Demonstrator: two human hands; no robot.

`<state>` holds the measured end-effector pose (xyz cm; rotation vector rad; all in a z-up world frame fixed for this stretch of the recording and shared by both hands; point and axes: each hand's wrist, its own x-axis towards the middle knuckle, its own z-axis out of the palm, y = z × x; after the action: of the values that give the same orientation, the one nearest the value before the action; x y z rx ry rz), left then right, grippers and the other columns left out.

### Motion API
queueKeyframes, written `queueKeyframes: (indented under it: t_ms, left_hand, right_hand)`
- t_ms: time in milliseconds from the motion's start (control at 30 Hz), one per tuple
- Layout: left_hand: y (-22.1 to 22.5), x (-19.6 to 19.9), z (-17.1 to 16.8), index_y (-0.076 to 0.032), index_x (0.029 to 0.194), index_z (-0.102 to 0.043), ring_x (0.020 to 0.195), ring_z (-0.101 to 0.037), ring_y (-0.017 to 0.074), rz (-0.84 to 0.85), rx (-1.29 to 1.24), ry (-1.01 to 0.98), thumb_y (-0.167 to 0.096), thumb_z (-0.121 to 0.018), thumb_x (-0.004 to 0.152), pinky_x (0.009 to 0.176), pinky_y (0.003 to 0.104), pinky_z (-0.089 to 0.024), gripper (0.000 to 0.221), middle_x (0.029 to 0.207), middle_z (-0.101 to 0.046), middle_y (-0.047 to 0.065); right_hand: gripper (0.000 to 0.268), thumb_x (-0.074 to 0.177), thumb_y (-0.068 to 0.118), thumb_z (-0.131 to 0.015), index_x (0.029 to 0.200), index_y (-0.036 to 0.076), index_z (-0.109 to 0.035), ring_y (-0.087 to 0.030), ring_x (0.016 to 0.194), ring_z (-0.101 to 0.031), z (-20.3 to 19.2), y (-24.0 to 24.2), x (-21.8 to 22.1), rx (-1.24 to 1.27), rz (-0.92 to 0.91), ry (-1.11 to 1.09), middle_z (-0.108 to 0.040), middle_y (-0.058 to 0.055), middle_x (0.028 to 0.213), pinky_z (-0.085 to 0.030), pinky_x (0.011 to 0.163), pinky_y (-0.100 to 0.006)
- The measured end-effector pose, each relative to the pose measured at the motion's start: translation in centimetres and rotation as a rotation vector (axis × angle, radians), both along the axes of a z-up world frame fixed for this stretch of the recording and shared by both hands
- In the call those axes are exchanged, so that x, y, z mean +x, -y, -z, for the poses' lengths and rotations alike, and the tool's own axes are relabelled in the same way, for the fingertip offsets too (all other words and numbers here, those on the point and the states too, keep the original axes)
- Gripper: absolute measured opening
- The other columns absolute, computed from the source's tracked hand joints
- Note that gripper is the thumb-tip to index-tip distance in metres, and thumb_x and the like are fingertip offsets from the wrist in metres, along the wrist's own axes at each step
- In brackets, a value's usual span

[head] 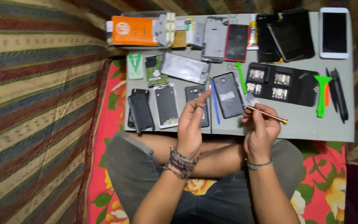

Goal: Prying the back covers off several smartphones using a small repair tool to access internal components.

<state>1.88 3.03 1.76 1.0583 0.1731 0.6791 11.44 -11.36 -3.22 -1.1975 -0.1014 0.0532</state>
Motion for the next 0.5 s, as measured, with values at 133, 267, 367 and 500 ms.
queueKeyframes:
  t_ms: [133,267,367,500]
  left_hand:
    - [1.3,-2.4,-5.6,-0.010,0.108,-0.046,0.148,-0.036,0.0303,-0.012,-0.299,0.031,-0.015,-0.042,0.109,0.122,0.042,-0.021,0.007,0.150,-0.049,0.027]
    - [1.8,-4.2,-7.8,-0.004,0.114,-0.047,0.141,-0.044,0.0281,0.031,-0.385,0.111,-0.011,-0.042,0.107,0.120,0.043,-0.026,0.011,0.144,-0.052,0.026]
    - [1.9,-5.9,-9.2,0.003,0.120,-0.051,0.136,-0.047,0.0271,0.065,-0.409,0.171,-0.010,-0.046,0.106,0.120,0.042,-0.031,0.020,0.142,-0.052,0.024]
    - [2.1,-7.6,-10.0,-0.001,0.112,-0.048,0.131,-0.050,0.0237,0.083,-0.481,0.189,-0.009,-0.047,0.104,0.117,0.037,-0.037,0.010,0.144,-0.051,0.026]
  right_hand:
    - [0.020,0.102,0.009,-0.065,0.115,-0.005,-0.061,-0.024,0.082,-0.071,-3.9,-1.5,-3.1,0.047,-0.058,0.075,-0.068,-0.023,0.092,-0.062,0.066,-0.029]
    - [0.017,0.100,0.009,-0.060,0.114,-0.001,-0.056,-0.027,0.085,-0.065,-9.3,-3.6,-7.5,0.190,-0.133,0.229,-0.063,-0.020,0.097,-0.060,0.074,-0.035]
    - [0.015,0.097,0.005,-0.055,0.112,0.005,-0.056,-0.022,0.097,-0.064,-11.6,-4.8,-10.4,0.189,-0.192,0.323,-0.064,-0.012,0.105,-0.058,0.090,-0.033]
    - [0.015,0.093,0.002,-0.056,0.108,0.005,-0.056,-0.023,0.100,-0.064,-13.0,-6.0,-13.3,0.304,-0.194,0.269,-0.064,-0.013,0.108,-0.058,0.095,-0.035]
